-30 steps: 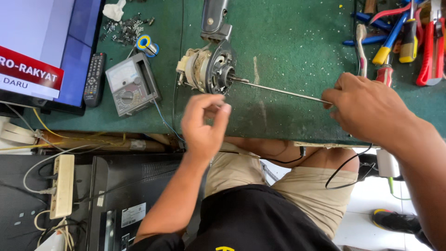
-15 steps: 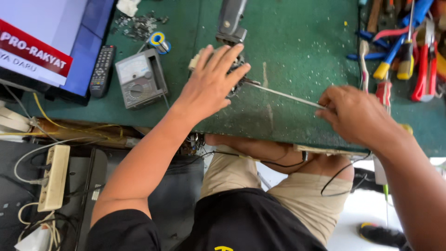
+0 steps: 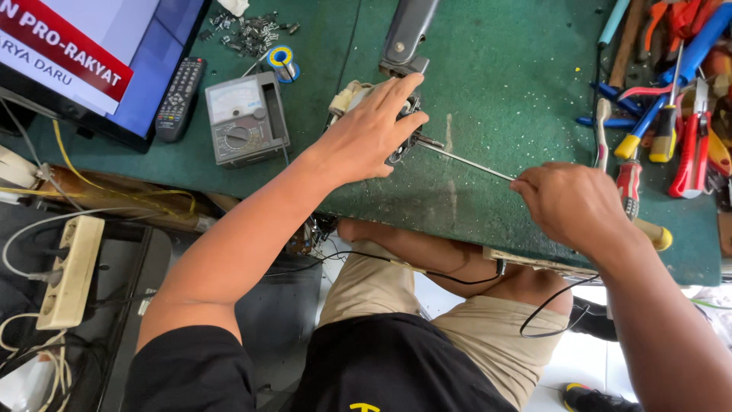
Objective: The person disassembles an electric fan motor by removing screws with a screwdriver, taking off the motor housing, and applying oil to the internal assembly.
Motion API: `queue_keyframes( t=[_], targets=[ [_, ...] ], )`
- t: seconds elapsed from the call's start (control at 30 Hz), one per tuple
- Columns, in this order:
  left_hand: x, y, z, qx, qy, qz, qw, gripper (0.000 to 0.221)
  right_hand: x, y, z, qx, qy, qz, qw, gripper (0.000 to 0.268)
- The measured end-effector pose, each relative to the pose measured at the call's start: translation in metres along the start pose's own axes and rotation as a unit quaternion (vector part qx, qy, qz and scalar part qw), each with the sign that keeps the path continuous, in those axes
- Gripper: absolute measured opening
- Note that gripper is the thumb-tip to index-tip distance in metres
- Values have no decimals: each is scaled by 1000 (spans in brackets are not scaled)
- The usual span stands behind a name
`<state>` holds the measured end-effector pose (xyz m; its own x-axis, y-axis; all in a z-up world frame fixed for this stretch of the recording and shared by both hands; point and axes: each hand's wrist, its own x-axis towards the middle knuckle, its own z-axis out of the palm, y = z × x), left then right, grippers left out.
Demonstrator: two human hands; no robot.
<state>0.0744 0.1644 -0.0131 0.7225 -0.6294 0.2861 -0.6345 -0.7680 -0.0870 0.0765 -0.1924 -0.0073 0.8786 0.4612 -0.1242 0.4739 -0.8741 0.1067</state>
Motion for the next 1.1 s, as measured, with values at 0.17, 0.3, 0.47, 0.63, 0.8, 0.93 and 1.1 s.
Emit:
queue_keyframes(
  t=[0.17, 0.3, 0.47, 0.63, 0.8, 0.93, 1.1],
  targets=[
    [2, -2, -3, -31, -9, 2, 999, 97, 5, -2, -3, 77, 25, 18, 997, 30],
    [2, -3, -11, -57, -20, 7, 998, 96, 5, -11, -15, 129, -49, -12, 990, 45],
    [5, 0, -18, -83, -43, -4, 996, 96, 12, -10, 1, 71, 24, 36, 997, 26],
    [5, -3, -14, -90, -32, -1, 995, 96, 13, -18, -14, 201, -23, -28, 979, 46],
    [4, -3, -15, -125, -40, -4, 991, 96, 15, -16, 5, 143, 78, 3, 987, 22],
    [7, 4, -20, -120, -59, -20, 991, 95, 13, 6, 8, 175, 58, -16, 983, 21],
    [8, 7, -12, -99, -37, -5, 994, 99, 13, 41, 15, 186, 55, 95, 976, 30]
  ],
)
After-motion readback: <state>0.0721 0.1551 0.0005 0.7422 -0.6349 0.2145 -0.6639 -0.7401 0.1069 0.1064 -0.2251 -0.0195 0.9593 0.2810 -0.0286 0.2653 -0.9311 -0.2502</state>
